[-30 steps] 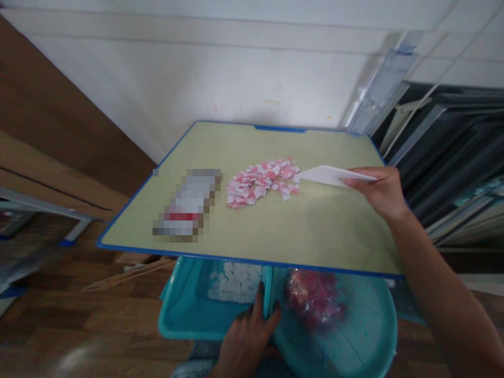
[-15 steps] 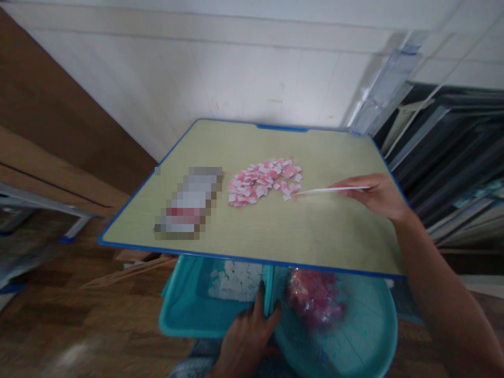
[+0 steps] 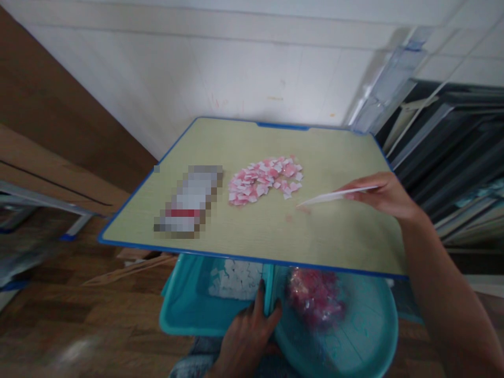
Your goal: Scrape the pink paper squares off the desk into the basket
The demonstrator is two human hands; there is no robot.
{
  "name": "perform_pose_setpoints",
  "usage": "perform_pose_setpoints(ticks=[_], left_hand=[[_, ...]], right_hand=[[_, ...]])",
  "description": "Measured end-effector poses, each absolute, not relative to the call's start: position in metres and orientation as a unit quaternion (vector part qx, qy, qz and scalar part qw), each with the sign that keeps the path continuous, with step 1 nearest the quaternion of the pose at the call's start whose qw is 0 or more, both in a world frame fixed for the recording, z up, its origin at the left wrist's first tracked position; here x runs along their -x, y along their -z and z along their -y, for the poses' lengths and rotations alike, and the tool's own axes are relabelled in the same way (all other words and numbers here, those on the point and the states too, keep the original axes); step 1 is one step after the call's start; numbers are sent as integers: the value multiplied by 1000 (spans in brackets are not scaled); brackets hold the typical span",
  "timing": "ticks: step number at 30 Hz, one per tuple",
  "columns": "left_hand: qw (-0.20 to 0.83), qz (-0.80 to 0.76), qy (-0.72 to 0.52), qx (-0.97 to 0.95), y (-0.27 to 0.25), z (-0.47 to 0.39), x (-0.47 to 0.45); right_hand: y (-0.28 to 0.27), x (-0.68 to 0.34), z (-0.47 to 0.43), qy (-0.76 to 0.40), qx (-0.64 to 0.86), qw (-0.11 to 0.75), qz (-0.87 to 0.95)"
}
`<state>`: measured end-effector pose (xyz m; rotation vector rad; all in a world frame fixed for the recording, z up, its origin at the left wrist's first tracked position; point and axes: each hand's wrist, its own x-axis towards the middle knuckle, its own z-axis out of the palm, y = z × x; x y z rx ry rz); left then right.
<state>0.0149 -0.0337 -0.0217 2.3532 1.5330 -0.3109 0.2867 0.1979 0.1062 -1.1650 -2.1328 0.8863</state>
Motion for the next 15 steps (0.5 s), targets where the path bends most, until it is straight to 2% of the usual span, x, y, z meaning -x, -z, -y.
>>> perform_pose_setpoints(ticks=[4,11,15], left_hand=[[154,-537,104,-823,22,34,-15],[147,-540,92,-824,21,36,-16],[143,-538,95,-825,21,36,-16]], right_hand=[[-104,-284,-199,-314,447,305,780],[-107,-279,-198,-371,381,245,811],[-113,-280,-192,-394,329,284,810]])
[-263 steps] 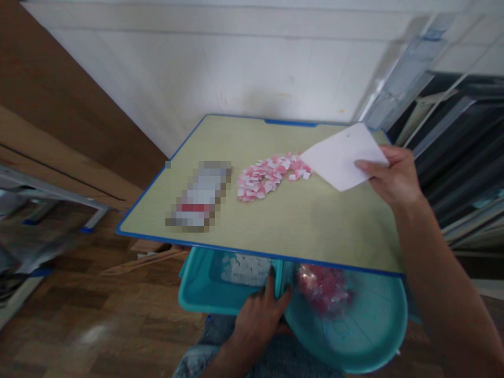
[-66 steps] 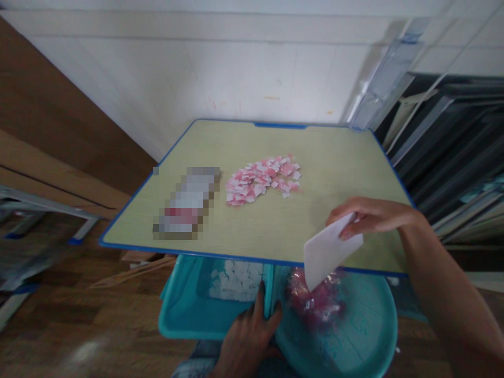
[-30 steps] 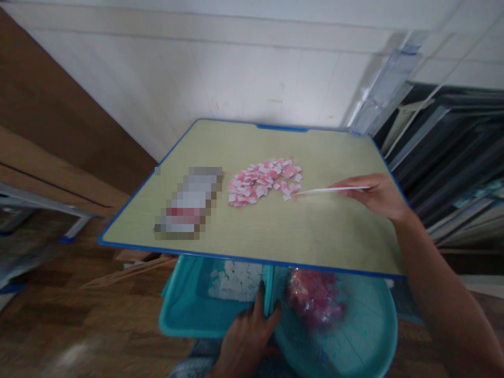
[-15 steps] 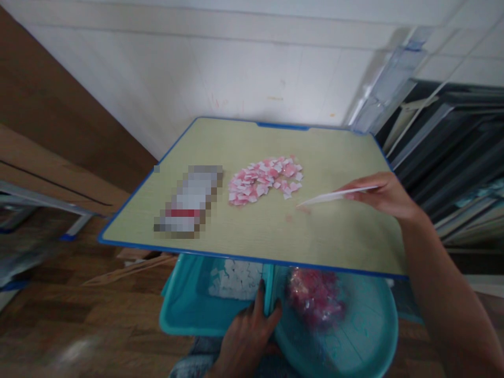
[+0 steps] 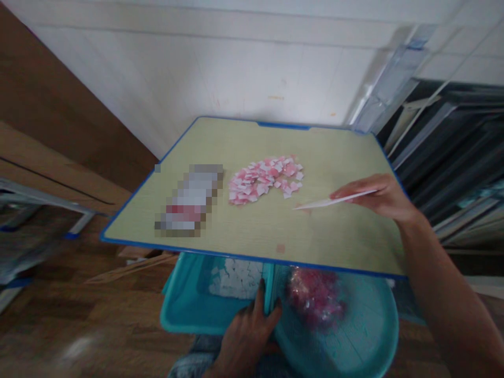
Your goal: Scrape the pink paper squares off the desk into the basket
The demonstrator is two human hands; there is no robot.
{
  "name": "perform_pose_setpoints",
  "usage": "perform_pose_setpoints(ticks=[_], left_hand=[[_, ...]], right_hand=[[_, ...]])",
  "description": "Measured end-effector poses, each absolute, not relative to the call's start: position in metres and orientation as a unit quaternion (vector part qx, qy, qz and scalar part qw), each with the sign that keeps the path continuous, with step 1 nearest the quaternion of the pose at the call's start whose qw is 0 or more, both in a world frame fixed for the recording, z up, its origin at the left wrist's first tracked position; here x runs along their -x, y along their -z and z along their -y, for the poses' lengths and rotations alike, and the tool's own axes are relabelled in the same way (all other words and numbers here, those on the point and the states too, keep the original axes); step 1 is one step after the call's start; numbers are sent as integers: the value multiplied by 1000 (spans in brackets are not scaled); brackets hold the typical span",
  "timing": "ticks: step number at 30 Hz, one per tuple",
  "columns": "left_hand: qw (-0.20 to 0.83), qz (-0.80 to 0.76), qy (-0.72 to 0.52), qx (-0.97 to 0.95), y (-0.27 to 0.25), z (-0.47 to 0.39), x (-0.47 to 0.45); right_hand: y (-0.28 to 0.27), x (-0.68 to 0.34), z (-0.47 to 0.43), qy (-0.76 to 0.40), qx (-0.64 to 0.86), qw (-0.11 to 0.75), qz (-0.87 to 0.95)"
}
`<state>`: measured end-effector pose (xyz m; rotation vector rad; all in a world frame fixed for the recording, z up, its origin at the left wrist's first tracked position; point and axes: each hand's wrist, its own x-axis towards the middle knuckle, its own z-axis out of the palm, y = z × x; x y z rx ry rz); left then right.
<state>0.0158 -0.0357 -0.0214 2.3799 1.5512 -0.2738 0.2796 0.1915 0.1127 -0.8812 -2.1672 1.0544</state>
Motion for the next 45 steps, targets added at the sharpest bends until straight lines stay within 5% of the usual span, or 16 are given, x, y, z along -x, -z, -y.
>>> perform_pose_setpoints(ticks=[6,13,19,23,28,35,41,45], left_hand=[[148,-530,89,-830,23,35,-15],[163,-540,100,-820,19,35,-16],[167,-540,99,-819,21,35,-16],[170,-540,106,-817,19,33,-17],[165,-539,108,-819,19,33,-17],[155,-539,88,-823,23,36,-17],[177,-543,106,-814,20,33,-18],[184,-539,116,-814,18,32,-18]], right_hand=[[-113,-249,-179,-479,135,262,827],[-117,-278,-187,-506,143,144,838],[-118,-285,-189,-416,343,273,797],[-111,-272,-193,-359,448,279,770],[-112,-281,-196,-390,412,226,792],[-102,-279,-200,-318,481,323,750],[-105,-281,-200,-331,448,261,788],[-107,-285,-199,-290,455,307,784]])
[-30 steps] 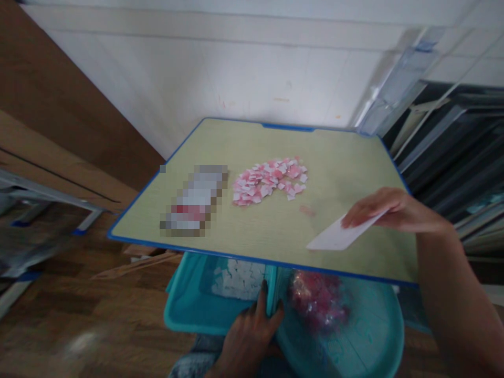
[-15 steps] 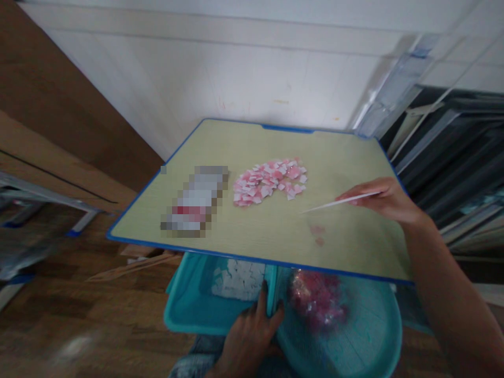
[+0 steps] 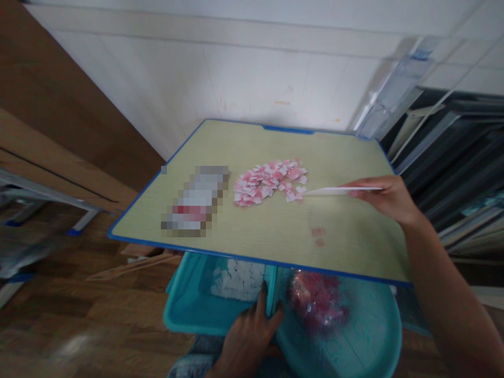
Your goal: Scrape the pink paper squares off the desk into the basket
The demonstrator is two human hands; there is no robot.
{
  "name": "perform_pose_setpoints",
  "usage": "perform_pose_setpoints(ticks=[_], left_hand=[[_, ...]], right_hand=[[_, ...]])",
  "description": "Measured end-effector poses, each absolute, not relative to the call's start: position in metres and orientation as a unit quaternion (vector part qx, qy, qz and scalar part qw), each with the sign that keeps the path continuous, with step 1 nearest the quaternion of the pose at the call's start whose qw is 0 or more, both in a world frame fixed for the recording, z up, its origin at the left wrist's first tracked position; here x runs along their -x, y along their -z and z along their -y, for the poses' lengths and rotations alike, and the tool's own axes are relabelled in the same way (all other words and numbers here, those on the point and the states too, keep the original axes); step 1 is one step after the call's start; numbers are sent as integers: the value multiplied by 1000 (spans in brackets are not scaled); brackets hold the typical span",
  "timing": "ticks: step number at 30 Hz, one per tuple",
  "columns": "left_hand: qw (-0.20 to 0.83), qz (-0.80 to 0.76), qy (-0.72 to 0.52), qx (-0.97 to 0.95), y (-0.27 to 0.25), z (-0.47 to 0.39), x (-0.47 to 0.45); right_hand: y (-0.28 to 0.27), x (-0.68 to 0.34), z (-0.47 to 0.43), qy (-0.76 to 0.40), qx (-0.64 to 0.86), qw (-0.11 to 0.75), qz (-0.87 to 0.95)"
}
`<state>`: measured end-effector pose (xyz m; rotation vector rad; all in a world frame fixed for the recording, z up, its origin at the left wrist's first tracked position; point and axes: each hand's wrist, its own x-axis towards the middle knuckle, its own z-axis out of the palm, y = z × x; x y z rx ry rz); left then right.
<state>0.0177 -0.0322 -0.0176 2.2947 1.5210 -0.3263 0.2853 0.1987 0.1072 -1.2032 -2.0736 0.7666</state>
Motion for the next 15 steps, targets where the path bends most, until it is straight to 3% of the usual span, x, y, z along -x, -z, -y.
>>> perform_pose_setpoints(ticks=[6,11,15], left_hand=[[181,-546,114,-810,17,32,-18],[184,-542,121,-811,16,31,-18],[178,-545,123,-810,16,32,-18]], right_hand=[[-111,-286,-197,-327,418,253,809],[-114,-289,-195,-305,422,290,803],[-115,-288,-194,-336,396,245,819]])
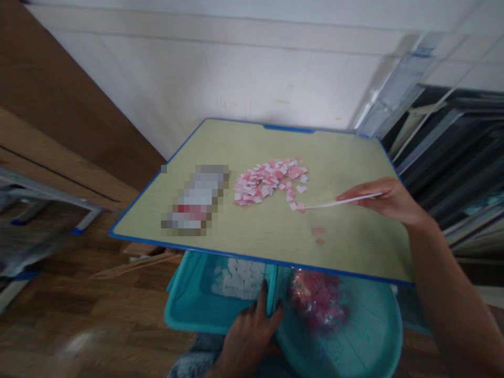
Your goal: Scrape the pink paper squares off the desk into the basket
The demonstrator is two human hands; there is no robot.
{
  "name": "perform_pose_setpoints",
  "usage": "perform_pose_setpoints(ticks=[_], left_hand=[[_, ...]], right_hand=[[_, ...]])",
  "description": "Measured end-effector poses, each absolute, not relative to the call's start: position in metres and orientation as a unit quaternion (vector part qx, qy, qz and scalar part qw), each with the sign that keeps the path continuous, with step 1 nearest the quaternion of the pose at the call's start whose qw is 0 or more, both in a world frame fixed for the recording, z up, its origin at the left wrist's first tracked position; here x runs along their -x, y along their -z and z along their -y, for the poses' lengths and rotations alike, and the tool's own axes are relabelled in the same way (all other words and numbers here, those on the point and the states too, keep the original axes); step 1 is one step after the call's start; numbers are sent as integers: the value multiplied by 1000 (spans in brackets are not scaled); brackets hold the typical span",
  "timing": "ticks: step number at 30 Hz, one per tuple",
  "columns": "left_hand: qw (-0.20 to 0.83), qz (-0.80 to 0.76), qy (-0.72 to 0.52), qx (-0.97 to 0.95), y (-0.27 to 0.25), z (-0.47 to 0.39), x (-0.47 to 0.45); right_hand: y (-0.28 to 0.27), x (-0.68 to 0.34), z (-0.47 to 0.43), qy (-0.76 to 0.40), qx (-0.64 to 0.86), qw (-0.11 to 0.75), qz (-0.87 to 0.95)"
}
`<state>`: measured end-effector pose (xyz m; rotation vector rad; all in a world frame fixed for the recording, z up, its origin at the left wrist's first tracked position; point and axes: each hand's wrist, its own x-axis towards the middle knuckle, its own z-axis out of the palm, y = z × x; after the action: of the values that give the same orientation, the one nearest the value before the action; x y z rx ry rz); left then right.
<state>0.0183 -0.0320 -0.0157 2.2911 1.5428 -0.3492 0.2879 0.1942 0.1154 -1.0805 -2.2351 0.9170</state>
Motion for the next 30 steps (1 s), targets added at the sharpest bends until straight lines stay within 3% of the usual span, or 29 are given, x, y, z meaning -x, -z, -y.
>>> perform_pose_setpoints(ticks=[7,14,25,30], left_hand=[[157,-540,108,-819,16,32,-18],[140,-541,88,-825,20,35,-18],[146,-539,101,-824,18,34,-18],[150,-535,104,-825,21,35,-17]], right_hand=[[-119,-294,-191,-324,425,301,790],[-117,-290,-192,-348,405,245,809],[-118,-289,-191,-306,416,271,812],[-120,-293,-193,-377,337,244,827]])
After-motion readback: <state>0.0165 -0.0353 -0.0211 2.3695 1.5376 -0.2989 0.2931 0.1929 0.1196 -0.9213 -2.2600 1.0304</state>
